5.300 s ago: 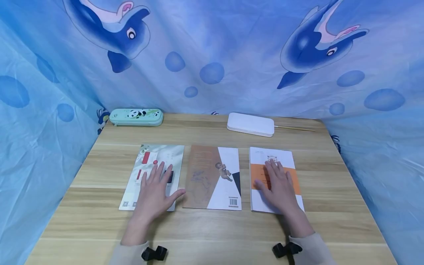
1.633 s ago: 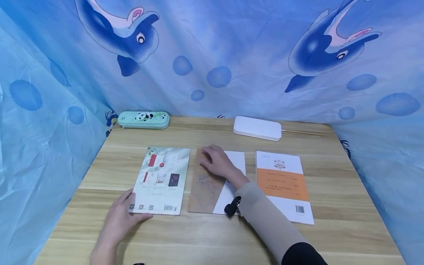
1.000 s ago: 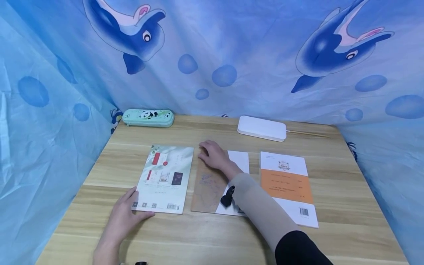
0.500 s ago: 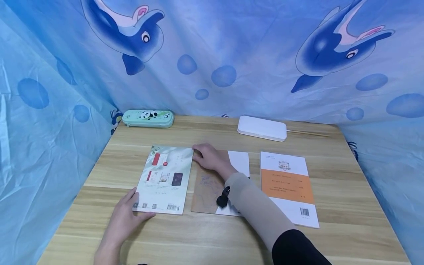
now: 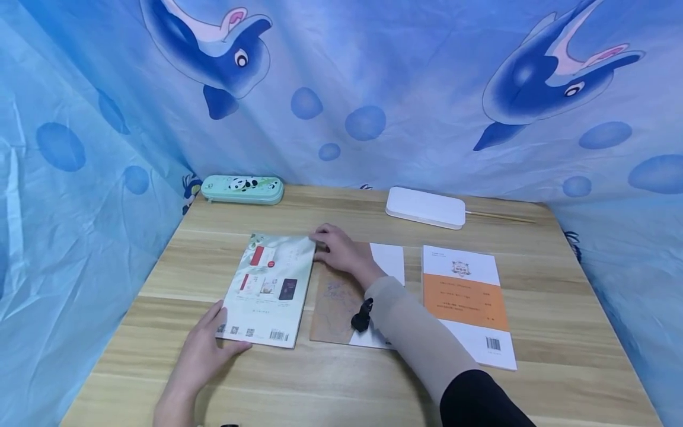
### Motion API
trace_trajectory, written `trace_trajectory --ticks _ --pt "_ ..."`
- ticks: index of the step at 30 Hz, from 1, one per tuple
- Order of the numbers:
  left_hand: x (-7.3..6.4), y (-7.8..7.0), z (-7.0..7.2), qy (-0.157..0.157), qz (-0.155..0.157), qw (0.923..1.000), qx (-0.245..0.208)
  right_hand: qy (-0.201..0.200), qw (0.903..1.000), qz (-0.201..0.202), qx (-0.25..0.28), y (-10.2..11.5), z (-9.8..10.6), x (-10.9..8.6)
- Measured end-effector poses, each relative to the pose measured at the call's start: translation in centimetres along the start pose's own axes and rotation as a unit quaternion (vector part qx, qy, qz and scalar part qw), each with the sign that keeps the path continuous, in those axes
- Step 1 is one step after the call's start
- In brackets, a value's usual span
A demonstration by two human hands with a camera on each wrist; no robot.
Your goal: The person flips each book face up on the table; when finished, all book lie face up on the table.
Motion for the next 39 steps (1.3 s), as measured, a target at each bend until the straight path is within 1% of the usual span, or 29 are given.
trace_trajectory --ticks 4,6,8,13,15,17,20,22,24,26,28,30,33,36,38,39 --pt "0.1 0.0 0.0 -0.006 -0.010 0.9999 -0.006 -0.011 0.9987 0.031 -0.039 0.3 0.8 0.0" --pt "0.1 0.0 0.0 -0.015 -0.022 0.9996 -0.008 -0.024 0.9978 0.045 -0.042 0.5 1.3 0.0" --pt "0.0 -0.2 0.0 -0.027 -0.035 0.9990 -0.004 -0.037 0.9973 0.052 -0.035 0.5 1.6 0.0" --pt "-0.3 -0.4 0.2 -0.051 -0.058 0.9970 -0.002 -0.062 0.9957 0.055 0.041 0.5 2.1 -0.1" --pt "-0.4 -0.3 0.4 -0.058 -0.061 0.9965 -0.003 -0.066 0.9932 0.057 0.078 0.5 2.1 -0.1" --pt "-0.5 -0.3 0.6 -0.068 -0.066 0.9955 -0.007 -0.071 0.9906 0.060 0.101 0.5 2.2 0.0" --pt "-0.6 -0.3 1.0 -0.079 -0.071 0.9942 -0.012 -0.091 0.9868 0.057 0.122 0.7 2.6 -0.1" --pt "-0.7 -0.4 1.2 -0.086 -0.071 0.9936 -0.016 -0.110 0.9847 0.053 0.125 0.9 3.1 -0.1" --pt "-0.8 -0.5 1.4 -0.096 -0.064 0.9930 -0.024 -0.128 0.9815 0.056 0.131 1.1 3.6 -0.1" --pt "-0.9 -0.6 1.7 -0.112 -0.054 0.9916 -0.036 -0.143 0.9785 0.066 0.133 1.5 4.2 -0.1" --pt "-1.1 -0.6 2.0 -0.136 -0.045 0.9884 -0.052 -0.154 0.9755 0.079 0.136 1.9 4.8 0.0" --pt "-1.4 -0.6 2.4 -0.165 -0.043 0.9829 -0.069 -0.165 0.9721 0.097 0.136 2.4 5.6 0.1" --pt "-1.6 -0.7 3.0 -0.218 -0.048 0.9704 -0.092 -0.188 0.9655 0.123 0.132 3.2 6.8 0.3" --pt "-1.8 -0.9 3.6 -0.268 -0.060 0.9553 -0.109 -0.217 0.9553 0.159 0.122 4.1 7.9 0.4" --pt "-2.0 -1.1 3.9 -0.293 -0.064 0.9477 -0.110 -0.232 0.9500 0.177 0.110 4.6 8.5 0.5" --pt "-2.0 -1.2 4.0 -0.300 -0.061 0.9458 -0.107 -0.235 0.9489 0.183 0.106 4.9 8.8 0.5"
Point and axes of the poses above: each hand's wrist, its own x-axis towards the middle knuckle, its own z-axis out of the back of the hand, y = z × x, the point moved 5 cm from there along x, towards the middle knuckle, and after that the axes turned 2 degrees about z, right-handed, at the moved point
